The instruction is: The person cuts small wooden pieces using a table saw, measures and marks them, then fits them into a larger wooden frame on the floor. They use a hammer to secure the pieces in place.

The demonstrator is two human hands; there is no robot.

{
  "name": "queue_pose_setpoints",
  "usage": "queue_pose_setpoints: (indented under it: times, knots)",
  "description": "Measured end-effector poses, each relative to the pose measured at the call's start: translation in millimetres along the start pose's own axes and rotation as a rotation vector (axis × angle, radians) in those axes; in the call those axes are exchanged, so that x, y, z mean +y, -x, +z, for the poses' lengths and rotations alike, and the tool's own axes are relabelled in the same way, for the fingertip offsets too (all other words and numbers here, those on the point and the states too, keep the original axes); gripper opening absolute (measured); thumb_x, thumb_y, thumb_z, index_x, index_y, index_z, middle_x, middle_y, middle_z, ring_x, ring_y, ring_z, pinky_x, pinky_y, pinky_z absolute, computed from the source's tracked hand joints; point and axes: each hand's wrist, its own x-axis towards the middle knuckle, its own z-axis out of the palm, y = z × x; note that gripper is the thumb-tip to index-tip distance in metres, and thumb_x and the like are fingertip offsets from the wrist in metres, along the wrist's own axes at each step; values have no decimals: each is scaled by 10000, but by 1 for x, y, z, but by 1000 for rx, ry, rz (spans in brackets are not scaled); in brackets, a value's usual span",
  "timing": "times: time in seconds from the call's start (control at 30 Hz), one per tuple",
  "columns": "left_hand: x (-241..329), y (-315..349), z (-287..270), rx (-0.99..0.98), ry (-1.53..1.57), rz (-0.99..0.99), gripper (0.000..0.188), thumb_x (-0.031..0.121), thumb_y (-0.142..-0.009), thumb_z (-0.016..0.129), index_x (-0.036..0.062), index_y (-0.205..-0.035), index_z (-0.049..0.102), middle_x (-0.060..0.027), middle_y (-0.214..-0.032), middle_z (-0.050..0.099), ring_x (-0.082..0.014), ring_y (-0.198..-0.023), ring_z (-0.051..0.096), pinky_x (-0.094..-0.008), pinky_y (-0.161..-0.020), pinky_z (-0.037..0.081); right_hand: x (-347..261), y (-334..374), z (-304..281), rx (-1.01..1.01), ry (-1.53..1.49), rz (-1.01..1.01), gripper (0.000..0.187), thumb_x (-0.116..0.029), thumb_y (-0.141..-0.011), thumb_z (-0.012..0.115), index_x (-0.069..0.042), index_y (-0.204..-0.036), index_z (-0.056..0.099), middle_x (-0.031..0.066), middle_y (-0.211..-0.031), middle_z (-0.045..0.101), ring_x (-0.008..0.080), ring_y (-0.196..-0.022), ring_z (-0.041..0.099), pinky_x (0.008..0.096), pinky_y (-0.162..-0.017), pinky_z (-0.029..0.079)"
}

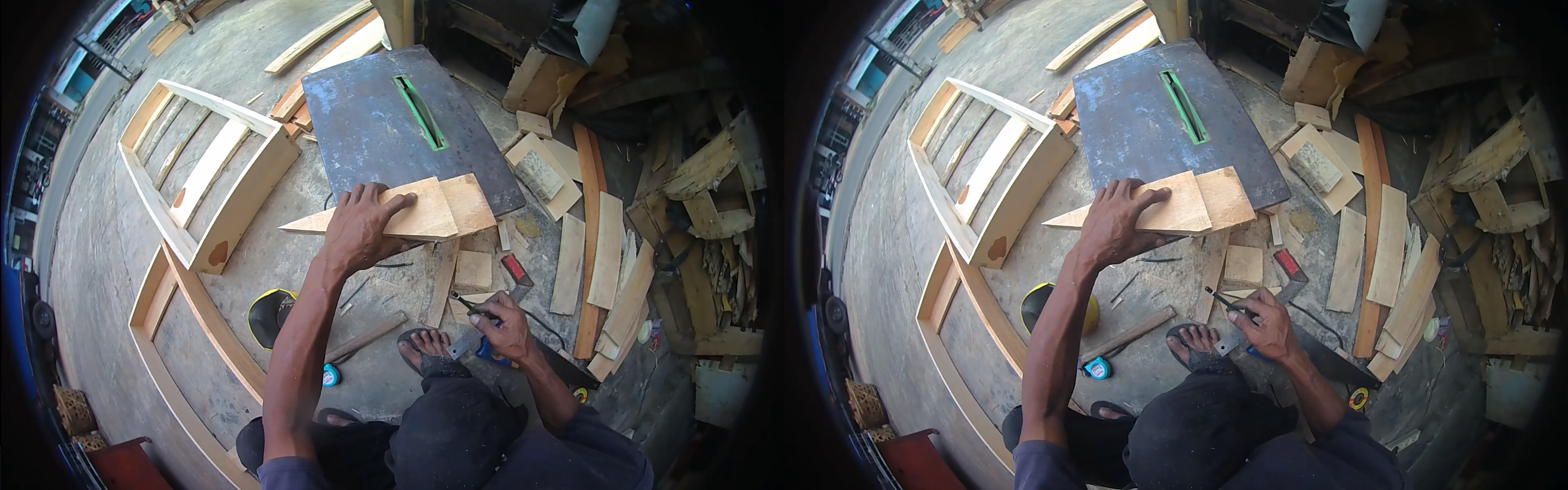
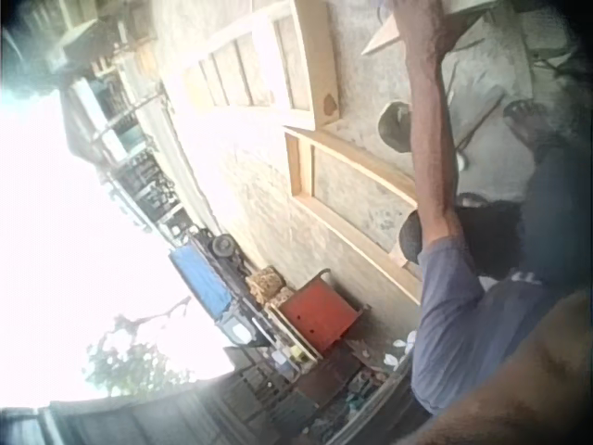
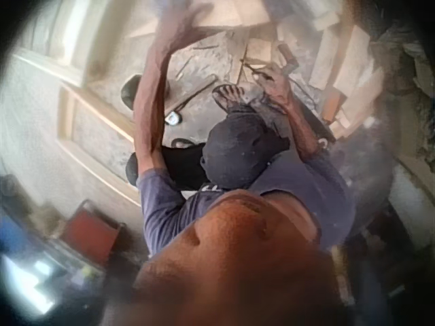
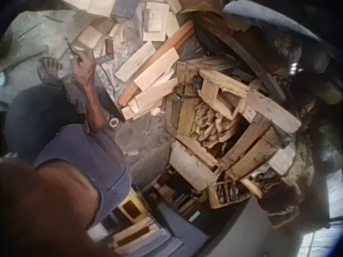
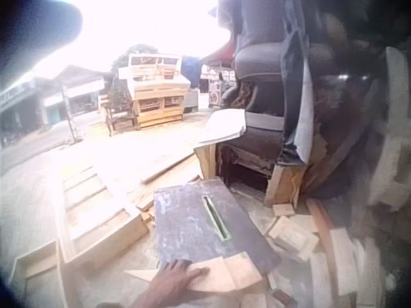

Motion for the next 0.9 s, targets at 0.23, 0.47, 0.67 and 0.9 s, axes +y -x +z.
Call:
queue_pose_setpoints:
  times: [0.23,0.47,0.67,0.9]
  knots:
    - [4,-3,1,-6,-24,2,778,392,-714,950,231,-1411,644,-185,-1381,578,-388,-1307,525,-498,-1133,412,-56,-83,-36,516,-349,-175,269,-249,-1044,703,19,-1066,692,49,-820,696,113,-765,646,290,-713,520]
    - [8,-4,-1,-19,-23,-13,781,418,-728,932,253,-1431,633,-185,-1389,570,-385,-1301,514,-501,-1116,402,-66,-135,-23,390,-212,-193,243,-201,-1063,631,17,-1144,703,142,-941,784,196,-908,767,350,-767,585]
    - [6,-4,5,-4,-40,2,773,409,-707,946,235,-1401,654,-204,-1390,574,-392,-1280,528,-504,-1094,405,-63,-155,-13,386,-122,-175,207,-207,-1032,663,-14,-1081,721,148,-859,761,253,-792,767,385,-699,576]
    - [4,-4,10,13,-53,23,802,363,-671,973,213,-1394,661,-195,-1367,582,-393,-1251,542,-505,-1071,418,-72,-155,-29,257,-44,-275,149,-149,-993,648,-9,-947,667,142,-809,697,288,-674,711,415,-626,551]
